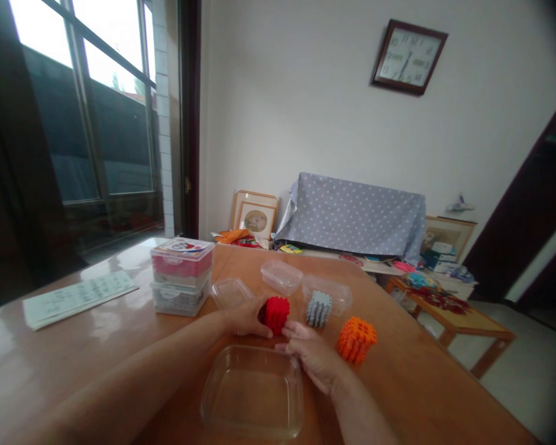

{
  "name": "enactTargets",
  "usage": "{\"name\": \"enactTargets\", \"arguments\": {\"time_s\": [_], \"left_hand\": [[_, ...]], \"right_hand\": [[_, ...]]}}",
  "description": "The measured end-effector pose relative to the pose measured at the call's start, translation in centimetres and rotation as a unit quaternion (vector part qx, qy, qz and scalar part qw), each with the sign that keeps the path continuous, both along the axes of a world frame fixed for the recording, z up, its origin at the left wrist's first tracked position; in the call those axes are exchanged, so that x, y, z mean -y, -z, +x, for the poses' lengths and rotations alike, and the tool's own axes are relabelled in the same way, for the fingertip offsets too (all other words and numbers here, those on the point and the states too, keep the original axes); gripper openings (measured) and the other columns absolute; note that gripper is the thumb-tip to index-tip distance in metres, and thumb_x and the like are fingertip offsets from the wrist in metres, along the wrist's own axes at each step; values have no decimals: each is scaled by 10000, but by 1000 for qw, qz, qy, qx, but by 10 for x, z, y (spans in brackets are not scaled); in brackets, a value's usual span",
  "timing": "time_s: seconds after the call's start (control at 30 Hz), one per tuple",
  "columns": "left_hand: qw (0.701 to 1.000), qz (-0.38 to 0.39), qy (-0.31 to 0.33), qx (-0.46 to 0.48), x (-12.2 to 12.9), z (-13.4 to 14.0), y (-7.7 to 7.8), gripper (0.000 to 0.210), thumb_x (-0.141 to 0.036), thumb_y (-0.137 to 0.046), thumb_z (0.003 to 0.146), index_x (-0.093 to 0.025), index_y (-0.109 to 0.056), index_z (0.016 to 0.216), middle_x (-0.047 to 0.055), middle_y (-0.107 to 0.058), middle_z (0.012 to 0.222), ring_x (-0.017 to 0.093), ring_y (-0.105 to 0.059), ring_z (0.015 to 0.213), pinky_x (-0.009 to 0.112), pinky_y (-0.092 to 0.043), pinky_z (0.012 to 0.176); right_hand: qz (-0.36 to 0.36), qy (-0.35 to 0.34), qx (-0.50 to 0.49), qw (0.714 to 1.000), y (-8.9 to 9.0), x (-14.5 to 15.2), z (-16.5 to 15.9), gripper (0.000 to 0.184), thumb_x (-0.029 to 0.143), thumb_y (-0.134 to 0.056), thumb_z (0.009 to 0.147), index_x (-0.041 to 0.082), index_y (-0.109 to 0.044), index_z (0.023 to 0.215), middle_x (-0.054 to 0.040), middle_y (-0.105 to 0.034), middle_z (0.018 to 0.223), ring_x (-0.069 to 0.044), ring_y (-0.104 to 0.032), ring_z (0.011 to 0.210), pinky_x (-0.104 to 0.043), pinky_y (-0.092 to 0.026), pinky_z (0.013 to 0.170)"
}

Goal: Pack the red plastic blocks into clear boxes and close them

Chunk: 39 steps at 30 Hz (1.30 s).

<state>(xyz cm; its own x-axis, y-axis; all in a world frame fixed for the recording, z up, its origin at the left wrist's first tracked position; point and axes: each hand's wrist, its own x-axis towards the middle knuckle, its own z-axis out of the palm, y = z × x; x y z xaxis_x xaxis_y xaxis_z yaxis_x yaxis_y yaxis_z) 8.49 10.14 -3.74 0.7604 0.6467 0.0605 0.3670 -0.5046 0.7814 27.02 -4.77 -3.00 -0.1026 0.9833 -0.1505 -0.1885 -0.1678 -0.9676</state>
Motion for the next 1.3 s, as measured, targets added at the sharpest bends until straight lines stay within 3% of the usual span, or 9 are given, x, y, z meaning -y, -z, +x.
{"name": "enactTargets", "arguments": {"time_s": [0.23, 0.53, 0.87, 0.97, 1.1, 1.2, 1.3], "left_hand": [[1000, -15, -6, -16, 9, -12, -7, 712, -444, -875, 561, -177, -567, 1145, 25, -670, 1011, 212, -598, 931, 275, -451, 754], [999, -33, -10, 3, 17, -18, -11, 586, -409, -864, 558, -186, -605, 1034, -7, -636, 882, 180, -561, 822, 246, -410, 679], [982, -173, 17, 77, 27, -32, -17, 614, -207, -748, 607, -182, -553, 1188, 38, -678, 968, 199, -638, 873, 279, -476, 727], [986, -135, -34, 91, 35, -44, -21, 437, -214, -680, 652, -168, -589, 1077, 37, -669, 947, 187, -629, 867, 270, -468, 729], [982, -119, -136, 47, 55, -64, -33, 246, -336, -583, 782, -165, -585, 959, -24, -580, 696, 143, -542, 632, 250, -393, 588], [983, -107, -138, 52, 77, -76, -45, 245, -409, -568, 813, -164, -576, 825, -33, -546, 662, 120, -493, 596, 237, -353, 567], [983, -108, -142, 45, 99, -80, -52, 208, -359, -611, 760, -161, -605, 826, -23, -582, 704, 123, -503, 621, 229, -336, 560]], "right_hand": [[-24, 9, 10, 1000, 6, -2, 3, 440, 201, -618, 720, 190, -684, 1156, -81, -704, 1172, -181, -668, 978, -243, -474, 748], [-28, 25, 18, 999, 3, -1, 1, 329, 314, -685, 756, 182, -702, 1058, -97, -726, 1117, -188, -701, 878, -209, -403, 557], [-43, 32, 10, 999, -1, 2, 3, 352, 290, -676, 764, 172, -681, 1095, -84, -733, 1087, -155, -702, 811, -197, -408, 575], [-50, 40, 20, 998, -6, 4, 5, 306, 268, -656, 755, 174, -664, 1046, -70, -736, 983, -153, -689, 753, -200, -404, 544], [-57, 59, 111, 990, -11, 10, 13, 214, 333, -592, 817, 187, -644, 964, -60, -727, 857, -140, -652, 667, -205, -391, 511], [-45, 20, 178, 983, -17, 19, 20, 221, 409, -587, 846, 192, -621, 866, -29, -698, 744, -125, -615, 595, -206, -367, 499], [-29, -33, 212, 976, -23, 28, 23, 199, 395, -631, 815, 200, -608, 841, -5, -680, 684, -121, -593, 566, -214, -359, 502]]}}
